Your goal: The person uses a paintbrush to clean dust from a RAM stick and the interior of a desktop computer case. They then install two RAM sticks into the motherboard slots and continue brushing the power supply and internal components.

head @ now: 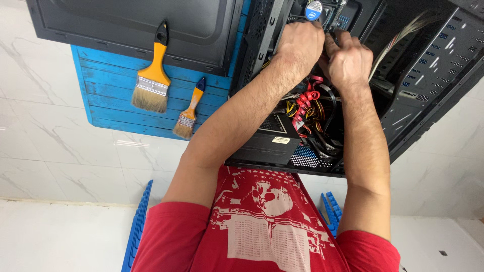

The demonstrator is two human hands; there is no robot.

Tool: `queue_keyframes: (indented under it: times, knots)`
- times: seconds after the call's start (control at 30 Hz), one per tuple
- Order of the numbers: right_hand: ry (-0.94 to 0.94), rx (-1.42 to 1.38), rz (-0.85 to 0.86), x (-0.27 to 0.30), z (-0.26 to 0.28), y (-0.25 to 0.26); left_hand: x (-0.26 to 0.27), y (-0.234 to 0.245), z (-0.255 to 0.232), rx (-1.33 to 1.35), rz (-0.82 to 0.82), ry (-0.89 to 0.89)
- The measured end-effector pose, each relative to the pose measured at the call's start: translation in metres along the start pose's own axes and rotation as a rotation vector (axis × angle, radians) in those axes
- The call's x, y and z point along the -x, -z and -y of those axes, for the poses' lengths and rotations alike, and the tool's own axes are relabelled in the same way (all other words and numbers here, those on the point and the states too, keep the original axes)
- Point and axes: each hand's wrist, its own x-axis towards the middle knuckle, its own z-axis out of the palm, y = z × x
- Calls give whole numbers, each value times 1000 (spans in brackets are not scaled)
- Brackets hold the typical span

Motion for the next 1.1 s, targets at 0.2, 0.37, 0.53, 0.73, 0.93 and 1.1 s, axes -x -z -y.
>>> queue_keyframes:
  times: [0.2,0.37,0.53,0.73,0.93,1.1]
  knots:
    - [62,81,-92,-1,-8,-14,-7,-11,0,64,-90,59]
    - [84,173,-96,2,-6,-22,-10,-14,0,58,-90,65]
    - [42,52,-37,1,-16,-27,-4,-6,2,37,-35,55]
    - [40,239,-39,-7,-3,-30,-3,-3,3,23,-64,61]
    - [-195,-22,395,-29,-7,21,3,3,4,28,-50,40]
    - [-187,-271,68,-50,-36,44,10,11,7,-98,15,-24]
